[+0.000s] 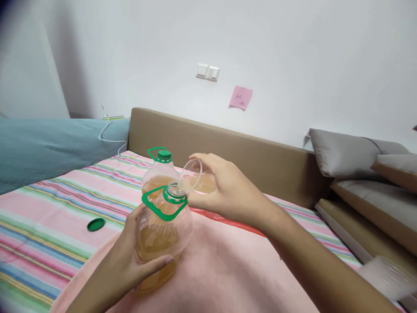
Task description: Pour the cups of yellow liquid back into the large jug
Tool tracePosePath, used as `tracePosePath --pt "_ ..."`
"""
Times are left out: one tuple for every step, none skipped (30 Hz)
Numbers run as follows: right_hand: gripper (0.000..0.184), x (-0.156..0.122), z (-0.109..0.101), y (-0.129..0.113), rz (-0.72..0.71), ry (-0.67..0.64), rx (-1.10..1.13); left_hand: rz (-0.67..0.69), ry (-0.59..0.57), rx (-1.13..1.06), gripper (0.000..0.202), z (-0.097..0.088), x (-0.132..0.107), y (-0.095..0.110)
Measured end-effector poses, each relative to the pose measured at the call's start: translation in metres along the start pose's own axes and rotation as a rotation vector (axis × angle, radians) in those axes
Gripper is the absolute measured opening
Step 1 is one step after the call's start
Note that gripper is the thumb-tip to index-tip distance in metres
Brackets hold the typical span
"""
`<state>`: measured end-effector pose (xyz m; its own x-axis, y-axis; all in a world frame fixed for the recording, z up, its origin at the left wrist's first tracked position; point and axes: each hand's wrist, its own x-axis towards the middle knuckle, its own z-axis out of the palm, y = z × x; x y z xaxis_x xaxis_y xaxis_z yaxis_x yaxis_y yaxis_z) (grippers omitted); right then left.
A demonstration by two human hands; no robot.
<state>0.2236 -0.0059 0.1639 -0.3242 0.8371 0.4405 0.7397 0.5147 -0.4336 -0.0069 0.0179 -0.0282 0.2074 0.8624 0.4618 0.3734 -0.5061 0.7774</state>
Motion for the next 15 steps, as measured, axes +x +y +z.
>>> tracePosePath --pt "0.057 0.0002 -0.0001 -0.0001 -0.008 0.000 -0.007 -0.003 0.000 0.008 0.111 0.0005 0.0002 -0.0007" --pt "0.057 0.0003 -0.0002 -0.0002 -0.014 -0.001 -0.011 -0.007 0.001 0.014 0.112 0.0010 0.0005 -0.0012" --pt "0.057 0.0004 -0.0003 -0.0003 -0.018 -0.001 -0.014 -0.008 0.001 0.019 0.112 0.0013 0.0009 -0.0014" --pt "0.058 0.0005 -0.0004 -0.0004 -0.022 -0.002 -0.017 -0.006 0.002 0.020 0.111 0.0015 0.0014 -0.0012" --pt "0.059 0.0005 -0.0006 -0.0006 -0.026 -0.003 -0.021 -0.002 0.003 0.019 0.111 0.0015 0.0020 -0.0008" --pt "0.059 0.0006 -0.0008 -0.0009 -0.033 -0.003 -0.027 0.003 0.005 0.014 0.111 0.0015 0.0024 -0.0002" --pt "0.058 0.0007 -0.0010 -0.0012 -0.043 -0.005 -0.036 0.009 0.005 0.006 0.111 0.0014 0.0028 0.0004" --pt "0.057 0.0009 -0.0012 -0.0017 -0.054 -0.006 -0.046 0.015 0.007 -0.002 0.110 0.0012 0.0030 0.0009" --pt "0.057 0.0010 -0.0015 -0.0021 -0.063 -0.008 -0.055 0.021 0.006 -0.008 0.110 0.0010 0.0030 0.0011" --pt "0.056 0.0012 -0.0017 -0.0025 -0.068 -0.013 -0.062 0.024 0.005 -0.009 0.109 0.0008 0.0028 0.0011" --pt "0.056 0.0013 -0.0019 -0.0029 -0.072 -0.020 -0.065 0.024 0.002 -0.005 0.109 0.0006 0.0024 0.0008" --pt "0.057 0.0015 -0.0021 -0.0032 -0.075 -0.025 -0.067 0.023 0.002 0.001 0.109 0.0004 0.0020 0.0003" --pt "0.059 0.0016 -0.0023 -0.0033 -0.078 -0.029 -0.069 0.021 0.003 0.007 0.109 0.0003 0.0016 -0.0003" --pt "0.060 0.0016 -0.0025 -0.0035 -0.081 -0.034 -0.070 0.017 0.004 0.013 0.110 0.0003 0.0012 -0.0008" --pt "0.061 0.0018 -0.0026 -0.0035 -0.087 -0.036 -0.073 0.013 0.003 0.014 0.110 0.0004 0.0011 -0.0012"
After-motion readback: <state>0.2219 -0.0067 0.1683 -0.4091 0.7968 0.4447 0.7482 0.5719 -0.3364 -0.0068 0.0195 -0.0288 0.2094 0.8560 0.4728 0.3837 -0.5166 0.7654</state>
